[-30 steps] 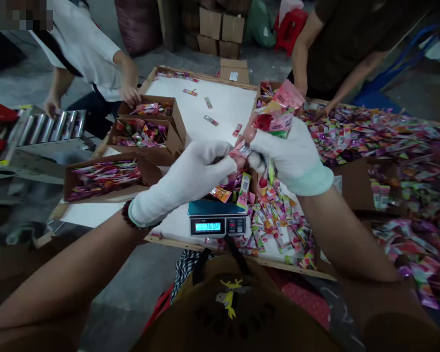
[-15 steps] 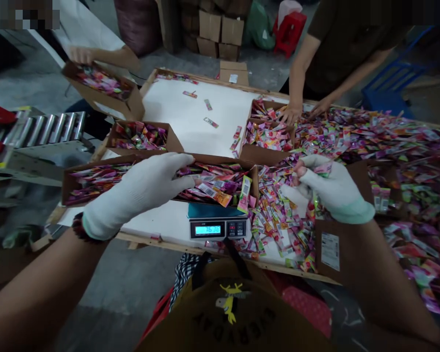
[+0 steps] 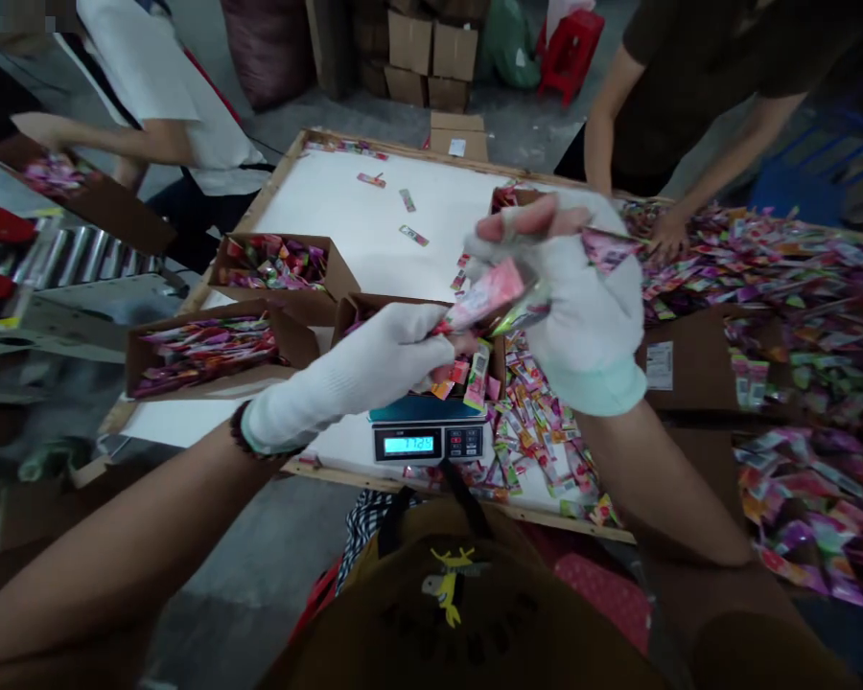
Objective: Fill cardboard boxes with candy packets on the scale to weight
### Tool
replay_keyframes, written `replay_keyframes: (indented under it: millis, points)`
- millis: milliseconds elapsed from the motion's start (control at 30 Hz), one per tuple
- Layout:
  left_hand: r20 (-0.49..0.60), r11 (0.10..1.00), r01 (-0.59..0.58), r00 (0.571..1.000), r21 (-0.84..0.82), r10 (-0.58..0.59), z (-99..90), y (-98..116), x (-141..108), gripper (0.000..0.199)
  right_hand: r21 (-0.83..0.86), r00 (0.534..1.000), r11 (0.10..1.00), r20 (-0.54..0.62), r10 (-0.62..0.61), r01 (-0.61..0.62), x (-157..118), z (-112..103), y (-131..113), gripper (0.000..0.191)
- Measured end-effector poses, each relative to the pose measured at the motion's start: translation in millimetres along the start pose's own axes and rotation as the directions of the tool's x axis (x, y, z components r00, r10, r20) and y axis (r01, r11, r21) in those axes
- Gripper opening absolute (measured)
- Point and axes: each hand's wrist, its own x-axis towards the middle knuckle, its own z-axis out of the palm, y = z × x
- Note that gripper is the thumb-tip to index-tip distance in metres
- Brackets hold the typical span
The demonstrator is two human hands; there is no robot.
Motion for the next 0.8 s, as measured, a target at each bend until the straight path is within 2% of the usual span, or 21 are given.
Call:
replay_keyframes:
  millis: [100,200,300,467,533,567,633,667,700,733,800]
  points:
    - [-0.080,0.935,-0.003,0.996,0.354,0.034,-21.7,-19,-9,0.022,-0.053,0.997,0.997,-0.046,0.056,-0.059,0,-24,0,0.027]
    - [-0.150,0.842,0.070,0.989,0.535,0.013,-33.7,-36,-14,0.030,-0.165,0.995,0.982,0.007,0.098,-0.095,-5,-44,-2,0.022]
    - [-0.214,0.819,0.088,0.976,0.567,0.044,-38.5,-42,-16,0.046,-0.214,0.991,0.970,0.038,0.126,-0.115,-13,-50,-4,0.017]
    - [-0.264,0.864,0.069,0.961,0.499,0.076,-42.2,-38,-14,0.037,-0.335,0.989,0.935,0.043,0.144,-0.121,-18,-53,-6,0.015]
    - [-0.259,0.871,0.061,0.963,0.487,0.077,-43.9,-38,-14,0.034,-0.502,0.971,0.857,0.120,0.206,-0.120,-18,-68,-3,0.011]
    - [-0.259,0.873,0.063,0.963,0.483,0.074,-45.1,-40,-15,0.034,-0.609,0.945,0.786,0.184,0.270,-0.105,-19,-79,0,0.012]
    - [-0.293,0.882,0.089,0.954,0.463,0.057,-48.1,-48,-20,0.034,-0.803,0.838,0.596,0.304,0.453,-0.031,-25,-107,11,0.017]
    - [-0.321,0.891,0.112,0.946,0.440,0.039,-49.6,-55,-23,0.035,-0.868,0.780,0.496,0.321,0.537,0.016,-30,-121,17,0.023]
    - [-0.356,0.904,0.135,0.934,0.405,0.020,-50.7,-62,-27,0.036,-0.909,0.747,0.413,0.315,0.586,0.059,-35,-134,23,0.031]
    - [-0.387,0.920,0.155,0.922,0.360,-0.003,-51.4,-70,-31,0.036,-0.929,0.745,0.361,0.300,0.596,0.085,-40,-142,29,0.038]
    - [-0.420,0.943,0.186,0.906,0.277,-0.056,-50.9,-85,-37,0.037,-0.935,0.796,0.344,0.273,0.540,0.088,-49,-144,37,0.045]
